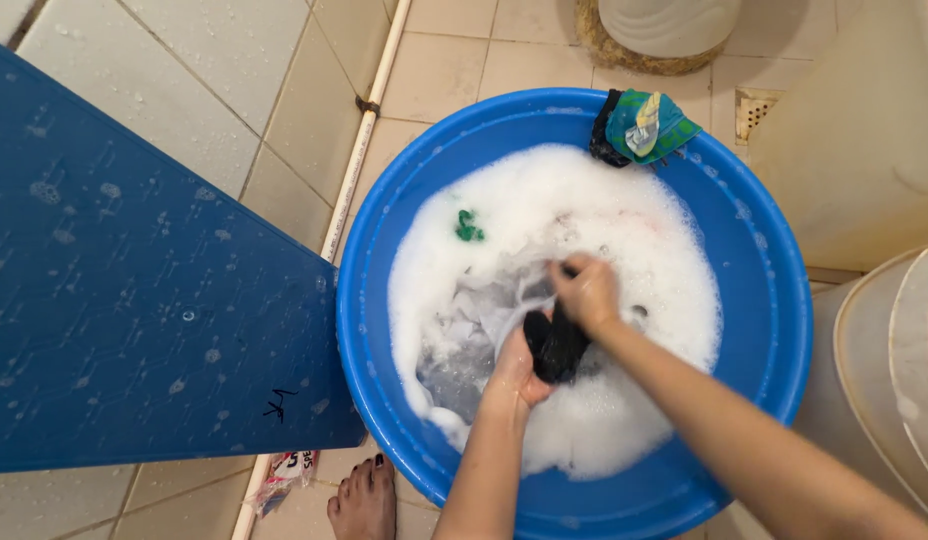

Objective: The person hand-washes several small garments in a blue basin filled with soapy water. They scrub the items against a blue washboard, rinse them, and place the cleaned pieces into a white laundry basket.

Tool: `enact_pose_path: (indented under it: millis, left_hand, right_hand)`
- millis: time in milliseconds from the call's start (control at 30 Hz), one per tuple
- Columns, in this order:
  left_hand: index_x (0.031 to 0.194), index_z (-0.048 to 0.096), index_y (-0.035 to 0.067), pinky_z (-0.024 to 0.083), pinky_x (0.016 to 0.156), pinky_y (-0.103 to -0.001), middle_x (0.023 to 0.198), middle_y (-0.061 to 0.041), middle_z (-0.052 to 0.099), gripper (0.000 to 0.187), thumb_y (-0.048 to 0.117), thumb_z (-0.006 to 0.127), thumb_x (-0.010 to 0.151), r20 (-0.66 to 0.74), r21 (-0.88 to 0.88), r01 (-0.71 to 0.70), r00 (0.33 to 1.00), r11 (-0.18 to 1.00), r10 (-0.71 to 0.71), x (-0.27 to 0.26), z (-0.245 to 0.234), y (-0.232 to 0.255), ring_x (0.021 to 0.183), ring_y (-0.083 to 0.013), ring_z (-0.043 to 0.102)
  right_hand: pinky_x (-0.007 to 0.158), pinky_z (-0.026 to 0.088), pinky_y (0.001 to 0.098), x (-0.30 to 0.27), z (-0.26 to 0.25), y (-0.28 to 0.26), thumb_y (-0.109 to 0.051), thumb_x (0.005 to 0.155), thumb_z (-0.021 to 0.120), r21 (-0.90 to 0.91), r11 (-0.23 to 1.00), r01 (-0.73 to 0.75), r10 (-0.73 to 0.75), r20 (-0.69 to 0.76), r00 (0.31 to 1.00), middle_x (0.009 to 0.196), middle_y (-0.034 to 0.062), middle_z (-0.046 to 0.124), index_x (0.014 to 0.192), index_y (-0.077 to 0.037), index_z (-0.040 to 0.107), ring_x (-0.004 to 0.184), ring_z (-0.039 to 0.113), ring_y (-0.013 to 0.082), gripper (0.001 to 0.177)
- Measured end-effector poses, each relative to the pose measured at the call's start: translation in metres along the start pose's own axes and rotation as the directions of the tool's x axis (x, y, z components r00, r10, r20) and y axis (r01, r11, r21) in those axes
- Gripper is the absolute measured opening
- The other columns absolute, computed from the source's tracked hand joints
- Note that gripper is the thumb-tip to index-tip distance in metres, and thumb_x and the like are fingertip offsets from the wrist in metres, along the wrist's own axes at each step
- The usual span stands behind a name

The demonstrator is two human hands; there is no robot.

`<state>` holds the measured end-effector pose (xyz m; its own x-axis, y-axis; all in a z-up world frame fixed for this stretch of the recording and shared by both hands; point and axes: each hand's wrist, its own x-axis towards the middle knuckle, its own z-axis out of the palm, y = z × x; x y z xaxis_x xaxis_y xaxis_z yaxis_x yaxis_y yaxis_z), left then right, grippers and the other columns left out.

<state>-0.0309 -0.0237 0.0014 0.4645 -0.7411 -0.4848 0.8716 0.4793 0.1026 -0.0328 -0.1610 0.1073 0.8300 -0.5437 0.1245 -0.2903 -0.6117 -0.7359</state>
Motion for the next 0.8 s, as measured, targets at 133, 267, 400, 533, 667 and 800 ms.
enact_pose_path:
  millis: [133,267,400,533,667,800]
  left_hand:
    - [0.121,0.063,0.007,0.056,0.086,-0.036,0.105,-0.005,0.065,0.023,0.024,0.054,0.110,-0.223,0.564,-0.399,0.769,0.723,0.599,-0.007,0.016,0.019,0.095,-0.0202,0.063]
    - [0.125,0.060,0.008,0.053,0.089,-0.038,0.111,-0.006,0.061,0.025,0.024,0.056,0.107,0.206,0.979,-0.143,0.666,-0.149,0.717,-0.027,0.021,0.011,0.100,-0.0229,0.059]
    - [0.129,0.057,0.010,0.050,0.091,-0.040,0.117,-0.008,0.056,0.029,0.023,0.058,0.104,-0.074,0.983,0.174,0.690,-0.066,0.720,-0.028,0.014,0.010,0.106,-0.0257,0.055]
    - [0.133,0.054,0.011,0.048,0.094,-0.041,0.124,-0.009,0.052,0.035,0.023,0.060,0.101,-0.357,0.798,-0.094,0.721,0.595,0.593,-0.016,-0.004,0.021,0.111,-0.0285,0.051]
    - [0.137,0.051,0.012,0.045,0.096,-0.043,0.130,-0.010,0.048,0.042,0.023,0.063,0.098,-0.264,0.298,-0.201,0.922,0.933,0.283,-0.008,-0.009,0.017,0.116,-0.0313,0.047]
    - [0.141,0.048,0.014,0.043,0.099,-0.045,0.136,-0.011,0.043,0.050,0.022,0.065,0.095,-0.191,0.251,-0.237,0.938,0.938,0.289,-0.017,-0.002,0.001,0.121,-0.0341,0.043]
  right_hand:
    - [0.083,0.050,0.0473,0.001,-0.002,0.055,-0.042,0.100,0.069,-0.219,0.970,-0.102,0.091,-0.059,0.994,0.100,0.0248,0.063,0.081,-0.001,0.075,0.092,0.063,0.0409,0.046]
    - [0.095,0.051,0.0456,-0.021,0.009,0.095,-0.029,0.092,0.064,-0.352,0.835,0.423,-0.337,0.281,0.899,0.125,0.0189,0.061,0.113,-0.008,0.069,0.111,0.060,0.0379,0.031]
    - [0.100,0.051,0.0457,-0.007,0.005,0.094,-0.020,0.095,0.051,-0.421,0.887,0.191,0.098,0.575,0.812,0.134,0.0083,0.062,0.139,-0.026,0.054,0.115,0.063,0.0334,0.044]
    - [0.104,0.047,0.0376,-0.030,-0.009,0.029,-0.018,0.085,0.069,-0.201,0.949,0.243,-0.223,0.118,0.968,0.127,0.0088,0.065,0.106,-0.015,0.077,0.120,0.054,0.0299,0.022]
    - [0.088,0.047,0.0394,-0.091,-0.010,-0.058,-0.025,0.074,0.084,0.450,0.584,0.676,-0.736,-0.058,0.674,0.097,0.0126,0.064,0.073,-0.008,0.060,0.096,0.061,0.0286,0.030]
    - [0.052,0.044,0.0392,-0.101,0.009,-0.080,-0.029,0.078,0.088,0.345,0.704,0.621,-0.698,0.170,0.696,0.063,0.0091,0.057,0.058,-0.007,0.052,0.057,0.059,0.0247,0.047]
